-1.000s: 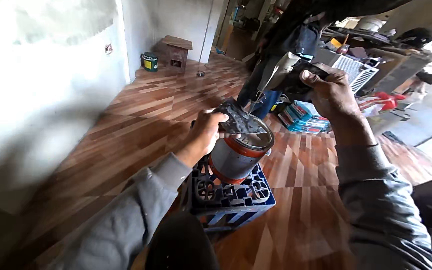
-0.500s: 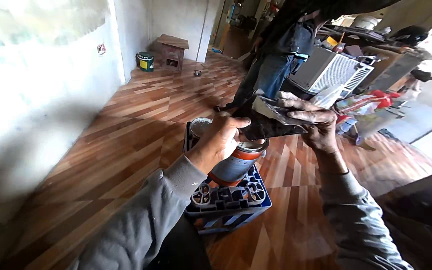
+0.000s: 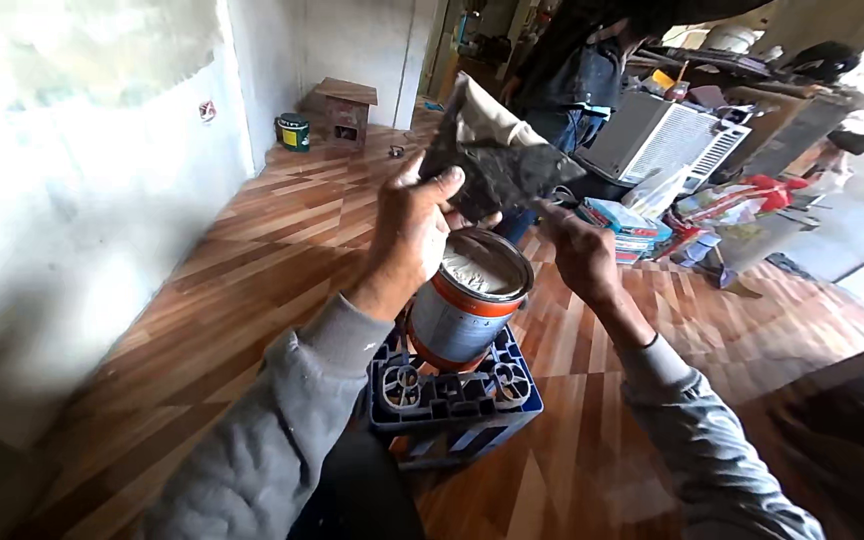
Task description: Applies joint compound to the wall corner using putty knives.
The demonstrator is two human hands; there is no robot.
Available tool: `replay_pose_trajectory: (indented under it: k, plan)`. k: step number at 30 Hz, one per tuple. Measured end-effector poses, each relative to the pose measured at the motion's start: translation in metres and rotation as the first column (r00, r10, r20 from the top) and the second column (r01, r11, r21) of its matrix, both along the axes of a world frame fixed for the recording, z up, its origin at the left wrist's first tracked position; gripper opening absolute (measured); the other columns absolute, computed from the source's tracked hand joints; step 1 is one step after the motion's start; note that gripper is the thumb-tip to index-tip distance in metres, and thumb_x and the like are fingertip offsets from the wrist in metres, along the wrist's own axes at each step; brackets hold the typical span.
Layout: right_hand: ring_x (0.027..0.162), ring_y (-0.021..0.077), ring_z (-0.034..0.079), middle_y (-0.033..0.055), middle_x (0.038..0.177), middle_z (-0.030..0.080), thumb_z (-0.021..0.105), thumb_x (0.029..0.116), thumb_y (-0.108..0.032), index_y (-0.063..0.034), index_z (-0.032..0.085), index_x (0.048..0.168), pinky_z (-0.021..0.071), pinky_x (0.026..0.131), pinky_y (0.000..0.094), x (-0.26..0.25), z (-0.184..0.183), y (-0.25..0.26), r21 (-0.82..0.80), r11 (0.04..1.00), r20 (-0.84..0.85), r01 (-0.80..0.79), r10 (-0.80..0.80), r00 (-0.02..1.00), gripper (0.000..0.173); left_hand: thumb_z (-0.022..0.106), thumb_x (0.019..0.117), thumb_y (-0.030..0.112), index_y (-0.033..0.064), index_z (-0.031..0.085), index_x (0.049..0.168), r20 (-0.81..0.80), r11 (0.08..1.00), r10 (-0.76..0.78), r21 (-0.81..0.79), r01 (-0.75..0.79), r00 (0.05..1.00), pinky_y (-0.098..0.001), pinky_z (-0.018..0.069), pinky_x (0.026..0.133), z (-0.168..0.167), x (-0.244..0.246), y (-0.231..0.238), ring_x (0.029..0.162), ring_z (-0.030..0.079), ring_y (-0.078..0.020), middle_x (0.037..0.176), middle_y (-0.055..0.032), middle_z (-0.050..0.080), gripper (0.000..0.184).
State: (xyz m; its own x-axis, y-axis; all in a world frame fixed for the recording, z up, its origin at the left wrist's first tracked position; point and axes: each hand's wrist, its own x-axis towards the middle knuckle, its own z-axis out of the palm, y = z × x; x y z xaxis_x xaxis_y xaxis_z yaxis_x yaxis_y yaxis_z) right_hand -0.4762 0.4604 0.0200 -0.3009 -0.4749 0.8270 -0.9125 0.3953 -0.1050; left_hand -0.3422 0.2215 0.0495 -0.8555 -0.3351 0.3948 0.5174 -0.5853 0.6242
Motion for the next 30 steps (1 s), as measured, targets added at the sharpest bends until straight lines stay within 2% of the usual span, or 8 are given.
replay_pose_trajectory:
  k: [3,5,8,12,18,22,26,30]
  plan:
    - [0.099,0.0080,0.069,0.0027,0.114,0.069,0.057,0.1027,-0.009,-0.0070,0.060,0.131,0.0596,0.088,0.0315,0.008,0.008,-0.001,-0.273,0.961,0.334,-0.038,0.131,0.934,0.029,0.050,0.1045,0.003,0.0035,0.053,0.136,0.038,0.998,0.064,0.022,-0.065,0.997,-0.0492,0.0638,0.078,0.007,0.008,-0.017,0.091,0.073,-0.0287,0.112,-0.0160,0.068,0.032]
    - [0.105,0.0154,0.069,0.0050,0.119,0.067,0.049,0.1065,-0.011,-0.0071,0.052,0.137,0.0608,0.092,0.0404,0.017,0.012,-0.009,-0.506,0.857,0.488,-0.103,0.383,0.784,0.031,0.050,0.1046,0.004,0.0035,0.053,0.136,0.063,0.997,0.073,0.022,-0.074,0.995,-0.0507,0.0636,0.080,-0.007,0.014,-0.030,0.093,0.073,-0.0300,0.114,-0.0163,0.067,0.031]
    - [0.104,0.0247,0.071,0.0093,0.117,0.068,0.041,0.1107,-0.016,-0.0084,0.048,0.138,0.0612,0.091,0.0489,0.037,0.024,-0.030,-0.756,0.652,0.499,-0.055,0.629,0.596,0.029,0.051,0.1045,0.005,0.0047,0.051,0.138,0.137,0.997,0.058,0.037,-0.063,0.989,-0.0533,0.0624,0.081,-0.035,0.025,-0.039,0.094,0.072,-0.0314,0.115,-0.0173,0.067,0.034]
    - [0.104,0.0282,0.070,0.0120,0.116,0.066,0.038,0.1119,-0.020,-0.0081,0.046,0.134,0.0596,0.092,0.0529,0.059,0.036,-0.055,-0.846,0.530,0.436,-0.060,0.752,0.495,0.026,0.048,0.1059,0.006,0.0038,0.052,0.138,0.224,0.995,-0.028,0.105,0.005,0.974,-0.0505,0.0621,0.078,-0.059,0.036,-0.021,0.087,0.072,-0.0312,0.109,-0.0191,0.068,0.032]
    - [0.097,0.0199,0.071,0.0072,0.110,0.069,0.039,0.1113,-0.020,-0.0117,0.052,0.128,0.0613,0.087,0.0422,0.104,0.034,-0.077,-0.822,0.559,0.489,-0.103,0.788,0.375,0.023,0.049,0.1045,0.002,0.0005,0.053,0.133,0.177,0.971,-0.038,0.238,-0.005,0.983,-0.0454,0.0622,0.078,-0.053,0.036,0.003,0.086,0.071,-0.0276,0.107,-0.0180,0.067,0.029]
    - [0.093,0.0175,0.073,0.0061,0.104,0.072,0.045,0.1072,-0.008,-0.0081,0.058,0.123,0.0630,0.086,0.0412,0.117,0.022,-0.078,-0.661,0.693,0.494,-0.286,0.690,0.529,0.021,0.050,0.1036,0.002,-0.0002,0.055,0.129,0.198,0.968,-0.013,0.246,-0.037,0.980,-0.0431,0.0626,0.075,-0.036,0.048,-0.005,0.084,0.071,-0.0267,0.106,-0.0173,0.067,0.026]
    - [0.090,0.0117,0.071,0.0032,0.102,0.072,0.052,0.1033,-0.006,-0.0060,0.062,0.125,0.0624,0.081,0.0336,0.114,0.019,-0.074,-0.241,0.907,0.367,-0.346,0.416,0.832,0.024,0.050,0.1023,0.001,-0.0021,0.057,0.128,0.203,0.980,0.031,0.185,-0.069,0.979,-0.0411,0.0632,0.069,-0.016,0.062,-0.020,0.079,0.072,-0.0260,0.104,-0.0184,0.068,0.027]
    - [0.088,0.0085,0.073,0.0022,0.101,0.075,0.054,0.1024,-0.007,-0.0069,0.064,0.127,0.0629,0.078,0.0295,0.115,0.021,-0.085,-0.109,0.951,0.404,-0.288,0.307,0.862,0.027,0.049,0.1034,0.002,0.0004,0.054,0.128,0.098,0.974,0.143,0.163,-0.157,0.985,-0.0424,0.0641,0.071,0.000,0.089,-0.052,0.080,0.072,-0.0250,0.103,-0.0154,0.067,0.025]
